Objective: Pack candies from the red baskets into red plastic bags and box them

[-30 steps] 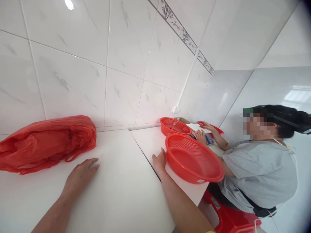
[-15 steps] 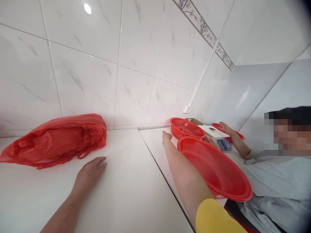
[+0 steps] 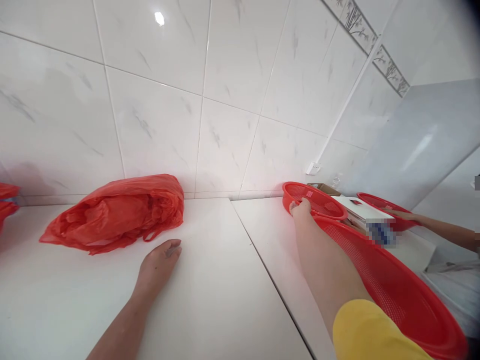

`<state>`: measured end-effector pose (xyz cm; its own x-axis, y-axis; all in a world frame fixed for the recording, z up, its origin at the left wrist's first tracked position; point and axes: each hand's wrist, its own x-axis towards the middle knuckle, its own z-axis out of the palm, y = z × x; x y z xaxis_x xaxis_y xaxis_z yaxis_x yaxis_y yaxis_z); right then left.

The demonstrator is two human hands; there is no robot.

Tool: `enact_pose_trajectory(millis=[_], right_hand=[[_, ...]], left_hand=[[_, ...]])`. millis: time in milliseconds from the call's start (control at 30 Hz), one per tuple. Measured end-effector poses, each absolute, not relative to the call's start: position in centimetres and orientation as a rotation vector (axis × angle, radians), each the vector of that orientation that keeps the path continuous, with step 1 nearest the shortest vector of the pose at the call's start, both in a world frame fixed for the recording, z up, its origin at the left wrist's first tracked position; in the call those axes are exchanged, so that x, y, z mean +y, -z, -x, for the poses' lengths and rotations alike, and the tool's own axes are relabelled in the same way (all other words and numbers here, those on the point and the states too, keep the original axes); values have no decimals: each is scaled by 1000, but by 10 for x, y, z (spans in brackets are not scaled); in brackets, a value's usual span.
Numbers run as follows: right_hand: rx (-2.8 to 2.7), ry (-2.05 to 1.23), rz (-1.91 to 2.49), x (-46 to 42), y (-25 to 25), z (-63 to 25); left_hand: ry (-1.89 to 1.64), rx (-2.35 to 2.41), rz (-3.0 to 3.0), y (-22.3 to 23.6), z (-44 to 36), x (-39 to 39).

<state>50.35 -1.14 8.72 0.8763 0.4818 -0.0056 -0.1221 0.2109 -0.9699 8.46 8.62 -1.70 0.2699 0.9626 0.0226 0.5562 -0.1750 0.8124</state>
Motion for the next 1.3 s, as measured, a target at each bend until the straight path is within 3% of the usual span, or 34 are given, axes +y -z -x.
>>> enact_pose_trajectory(millis=[367,600,800,1000,1133,1300], right_hand=[[164,-328,1045,16,-104,-508],[66,-472,952,20,-113,-427],[-73,-677,932,-4,-81,-323],[-292,-967,948,-76,-55,-243],[-530,-1220,1045,-151,-50,-238],[-216,-962,1254,-254,-11,-288]], left_hand=[[-758,1382,-1834,15,-87,85],[-853,1324,-1832,19,-86,87],[-966,1206,-1762,21,-81,87],[-1277,1012,-1524,28,-76,90],[-1321,962,-1453,30,-76,91],[-1238,1059,-1511,20,-77,86]])
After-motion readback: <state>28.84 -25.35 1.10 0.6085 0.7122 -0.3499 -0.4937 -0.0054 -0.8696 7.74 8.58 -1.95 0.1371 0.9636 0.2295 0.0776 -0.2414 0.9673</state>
